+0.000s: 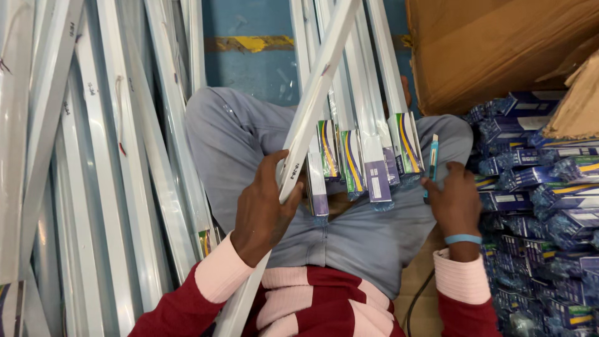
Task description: The person sits on the floor and repeatedly picks up long white light tubes, uses a blue marker to write on them, and places them back into a stack. The person handles the tubes one at a time and continues the marking process throughout the clip.
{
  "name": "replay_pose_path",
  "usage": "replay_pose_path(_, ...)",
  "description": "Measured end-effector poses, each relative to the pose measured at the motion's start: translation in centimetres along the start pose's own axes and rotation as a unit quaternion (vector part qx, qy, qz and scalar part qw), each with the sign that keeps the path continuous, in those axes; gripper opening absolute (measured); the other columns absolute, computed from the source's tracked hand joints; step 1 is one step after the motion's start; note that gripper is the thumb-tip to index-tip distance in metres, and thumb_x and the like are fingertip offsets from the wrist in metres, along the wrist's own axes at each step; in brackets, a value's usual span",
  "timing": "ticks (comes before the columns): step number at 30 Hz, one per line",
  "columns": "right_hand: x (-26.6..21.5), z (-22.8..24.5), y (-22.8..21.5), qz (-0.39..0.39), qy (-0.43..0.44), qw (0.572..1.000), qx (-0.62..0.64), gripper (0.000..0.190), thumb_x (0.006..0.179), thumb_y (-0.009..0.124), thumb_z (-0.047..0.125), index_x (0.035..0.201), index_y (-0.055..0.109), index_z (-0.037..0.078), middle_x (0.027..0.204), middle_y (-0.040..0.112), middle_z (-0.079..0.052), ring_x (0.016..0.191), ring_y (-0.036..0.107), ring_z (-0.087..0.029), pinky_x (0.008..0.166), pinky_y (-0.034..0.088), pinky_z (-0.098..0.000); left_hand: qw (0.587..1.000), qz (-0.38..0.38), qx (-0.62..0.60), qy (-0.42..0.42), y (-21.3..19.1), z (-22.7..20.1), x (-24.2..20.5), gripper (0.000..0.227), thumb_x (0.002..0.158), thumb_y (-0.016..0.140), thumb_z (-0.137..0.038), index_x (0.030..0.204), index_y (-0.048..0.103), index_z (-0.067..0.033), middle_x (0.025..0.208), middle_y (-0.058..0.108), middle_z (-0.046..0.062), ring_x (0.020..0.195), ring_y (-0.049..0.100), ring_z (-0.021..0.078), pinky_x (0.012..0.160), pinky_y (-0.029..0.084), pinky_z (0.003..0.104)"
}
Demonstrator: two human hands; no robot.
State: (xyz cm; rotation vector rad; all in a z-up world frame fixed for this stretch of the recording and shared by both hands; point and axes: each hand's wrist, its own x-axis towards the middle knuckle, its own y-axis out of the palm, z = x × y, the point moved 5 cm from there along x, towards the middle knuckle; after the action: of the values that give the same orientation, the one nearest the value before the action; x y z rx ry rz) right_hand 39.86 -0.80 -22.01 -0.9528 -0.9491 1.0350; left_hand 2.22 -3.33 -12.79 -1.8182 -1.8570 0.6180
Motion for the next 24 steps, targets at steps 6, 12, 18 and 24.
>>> replay_pose_path(6,0.7,-2.6,1.0,-0.002,0.009,0.994,0.112,0.029,0.088,0.079,0.011,0.111,0.064,0.0,0.093,0.072,-0.019,0.081,0.07,-0.034,0.073,0.055,-0.0435,0.981,0.038,-0.186,0.027,0.8,1.6,0.1,0.051,0.087,0.079,-0.012,0.129,0.053,0.0025,0.109,0.075,0.024,0.088,0.076,0.0282,0.063,0.06,0.037)
replay_pose_path(12,-1.2,3.7,-3.4,0.018,-0.036,0.967,0.251,0.028,0.099,0.075,0.008,0.124,0.064,0.001,0.092,0.07,-0.014,0.076,0.066,-0.023,0.067,0.052,-0.0344,0.829,0.167,-0.503,-0.181,2.7,6.8,1.8,0.05,0.086,0.073,-0.01,0.129,0.053,0.0037,0.105,0.075,0.026,0.065,0.07,0.0211,0.047,0.059,0.029)
replay_pose_path(18,-5.2,17.3,-3.6,0.149,-0.253,0.892,0.345,0.024,0.097,0.071,0.012,0.119,0.073,0.003,0.099,0.077,-0.013,0.076,0.075,-0.018,0.063,0.056,-0.0303,0.775,0.19,-0.566,-0.208,4.8,10.4,0.9,0.051,0.09,0.062,-0.018,0.135,0.051,0.0035,0.108,0.074,0.026,0.066,0.068,0.02,0.052,0.059,0.029)
replay_pose_path(24,-5.3,21.9,-2.5,0.143,-0.272,0.9,0.309,0.024,0.095,0.073,0.013,0.117,0.076,0.004,0.077,0.071,-0.011,0.055,0.065,-0.017,0.049,0.049,-0.031,0.779,0.181,-0.57,-0.19,5.4,11.8,0.8,0.053,0.095,0.049,-0.023,0.137,0.052,0.009,0.102,0.073,0.026,0.064,0.069,0.021,0.051,0.061,0.031)
